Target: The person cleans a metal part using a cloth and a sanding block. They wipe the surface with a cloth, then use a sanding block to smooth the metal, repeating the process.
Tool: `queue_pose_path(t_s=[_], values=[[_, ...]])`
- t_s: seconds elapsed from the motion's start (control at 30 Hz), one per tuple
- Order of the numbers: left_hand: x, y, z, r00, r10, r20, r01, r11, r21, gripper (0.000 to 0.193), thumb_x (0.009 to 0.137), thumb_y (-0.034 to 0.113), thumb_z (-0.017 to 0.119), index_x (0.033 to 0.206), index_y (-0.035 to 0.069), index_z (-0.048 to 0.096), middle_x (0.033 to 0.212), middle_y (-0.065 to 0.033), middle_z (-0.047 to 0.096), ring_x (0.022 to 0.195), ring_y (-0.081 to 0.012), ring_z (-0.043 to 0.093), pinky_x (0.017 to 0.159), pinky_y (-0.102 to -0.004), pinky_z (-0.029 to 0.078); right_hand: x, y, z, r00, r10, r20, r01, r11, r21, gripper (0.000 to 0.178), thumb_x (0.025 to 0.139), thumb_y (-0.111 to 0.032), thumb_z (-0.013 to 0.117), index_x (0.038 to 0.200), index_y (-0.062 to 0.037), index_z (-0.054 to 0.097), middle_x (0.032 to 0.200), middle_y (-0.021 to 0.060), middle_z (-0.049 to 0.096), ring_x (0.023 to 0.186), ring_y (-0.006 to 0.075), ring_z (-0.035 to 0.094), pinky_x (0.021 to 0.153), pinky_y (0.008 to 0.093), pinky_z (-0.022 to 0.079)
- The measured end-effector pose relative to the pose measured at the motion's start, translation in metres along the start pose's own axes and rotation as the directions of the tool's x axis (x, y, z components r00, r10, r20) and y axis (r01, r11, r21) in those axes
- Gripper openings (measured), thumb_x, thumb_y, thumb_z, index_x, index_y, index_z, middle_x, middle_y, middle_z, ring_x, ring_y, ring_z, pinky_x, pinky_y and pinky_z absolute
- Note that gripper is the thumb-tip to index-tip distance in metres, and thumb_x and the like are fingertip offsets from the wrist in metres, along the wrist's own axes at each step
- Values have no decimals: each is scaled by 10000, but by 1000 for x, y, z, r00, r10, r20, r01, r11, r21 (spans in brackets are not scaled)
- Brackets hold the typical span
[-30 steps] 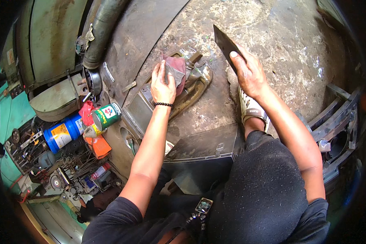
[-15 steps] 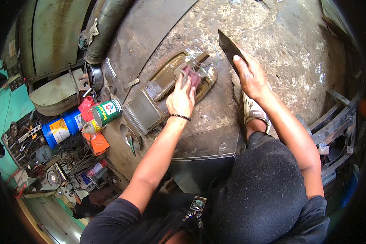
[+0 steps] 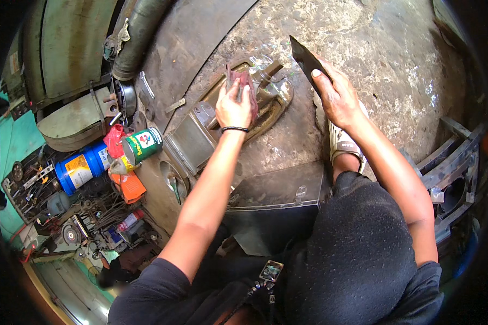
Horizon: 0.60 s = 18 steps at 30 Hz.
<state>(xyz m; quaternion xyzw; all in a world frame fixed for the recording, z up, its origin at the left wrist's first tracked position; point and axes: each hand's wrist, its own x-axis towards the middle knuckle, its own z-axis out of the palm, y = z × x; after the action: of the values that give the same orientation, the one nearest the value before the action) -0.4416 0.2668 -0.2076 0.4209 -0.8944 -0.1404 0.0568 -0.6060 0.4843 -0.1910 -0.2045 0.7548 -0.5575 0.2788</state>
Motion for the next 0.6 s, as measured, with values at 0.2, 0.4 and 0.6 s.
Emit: queue_pose_path(t_s=[0.2, 0.4, 0.6], values=[[-15, 0, 16, 970, 242, 25, -244, 965, 101, 321, 929, 253, 667, 1236, 185, 729, 1494, -102, 542, 866, -304, 748, 786, -429, 597, -1, 1, 7, 999, 36, 31, -34, 998, -54, 490, 1052, -328, 529, 1378, 33, 577, 1418, 243, 578, 1353, 356, 517, 1169, 407, 346], [-44, -10, -11, 843, 468, 266, -521, 833, 184, 213, 890, 216, 699, 1091, 187, 763, 1427, -76, 608, 702, -220, 719, 651, -377, 539, 1, -2, 15, 994, -67, 91, 68, 998, -2, 474, 1049, -279, 504, 1389, 46, 562, 1406, 244, 591, 1348, 342, 527, 1164, 387, 347], [-59, -39, -62, 956, 169, 239, -193, 978, 81, 285, 914, 202, 668, 1182, 160, 753, 1380, -115, 639, 1085, -314, 721, 864, -416, 613, 1, 7, 9, 998, -28, 63, 31, 999, -42, 466, 1042, -247, 501, 1404, 43, 550, 1419, 236, 585, 1360, 336, 521, 1169, 391, 348]])
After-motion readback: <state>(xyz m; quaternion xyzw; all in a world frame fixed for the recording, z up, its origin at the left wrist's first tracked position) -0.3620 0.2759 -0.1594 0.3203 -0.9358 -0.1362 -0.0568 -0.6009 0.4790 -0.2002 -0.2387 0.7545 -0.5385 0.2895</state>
